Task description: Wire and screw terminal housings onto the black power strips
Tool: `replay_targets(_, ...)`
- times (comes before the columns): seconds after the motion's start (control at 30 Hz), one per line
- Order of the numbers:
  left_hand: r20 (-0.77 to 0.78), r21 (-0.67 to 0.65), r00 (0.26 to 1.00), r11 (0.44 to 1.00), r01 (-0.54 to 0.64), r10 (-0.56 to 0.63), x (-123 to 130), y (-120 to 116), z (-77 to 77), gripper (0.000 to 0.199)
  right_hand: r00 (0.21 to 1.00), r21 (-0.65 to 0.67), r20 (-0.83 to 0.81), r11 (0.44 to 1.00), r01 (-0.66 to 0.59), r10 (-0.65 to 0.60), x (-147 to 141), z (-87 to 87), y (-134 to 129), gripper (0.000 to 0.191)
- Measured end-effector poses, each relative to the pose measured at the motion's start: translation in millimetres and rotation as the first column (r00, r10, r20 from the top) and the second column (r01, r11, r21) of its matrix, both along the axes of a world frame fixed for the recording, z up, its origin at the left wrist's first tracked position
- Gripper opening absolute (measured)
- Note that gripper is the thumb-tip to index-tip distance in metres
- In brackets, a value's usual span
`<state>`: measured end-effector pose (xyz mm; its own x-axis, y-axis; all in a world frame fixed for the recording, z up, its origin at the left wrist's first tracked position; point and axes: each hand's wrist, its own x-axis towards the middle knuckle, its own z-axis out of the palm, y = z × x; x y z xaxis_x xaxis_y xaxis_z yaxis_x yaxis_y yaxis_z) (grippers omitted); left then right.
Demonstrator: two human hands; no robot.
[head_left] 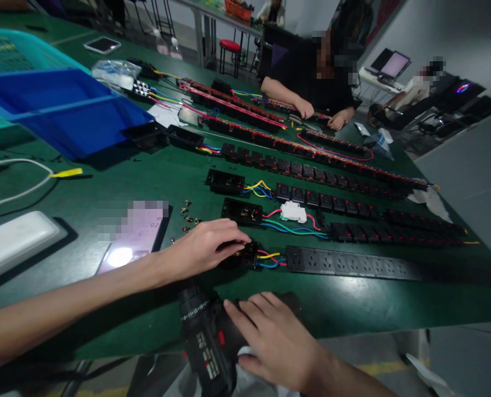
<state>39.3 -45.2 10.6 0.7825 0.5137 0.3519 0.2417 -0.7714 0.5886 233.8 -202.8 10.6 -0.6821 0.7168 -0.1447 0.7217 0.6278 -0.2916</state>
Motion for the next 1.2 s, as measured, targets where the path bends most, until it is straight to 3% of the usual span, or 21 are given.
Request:
replay_targets(0.17,-0.019,-0.002,1.000,1.000,0.005,-0.005,-1,-3,1.8,0.022,0.993,0.147,0.079,0.986,0.075,-0.087,-18,-6.0,-8,0.073)
replay_targets(0.47,-0.021,-0.011,0.995,0.995,0.095,-0.095,1,-6,4.1,0.023,0.991,0.205,0.075,0.974,0.096,-0.114,-21,-10.3,-13,0.084)
replay_targets(0.6,-0.019,-0.025,0.996,0.996,0.091,-0.091,1,-7,5.4,0.020,0.986,0.252,0.089,0.961,0.115,-0.142,-25,-18.9,-15,0.074)
replay_targets(1.2,-0.128,-0.024,0.991,0.999,0.023,-0.026,-2,3,-0.7,0.016,0.988,0.273,0.042,0.953,0.133,-0.150,-18,-25.9,-23,0.053)
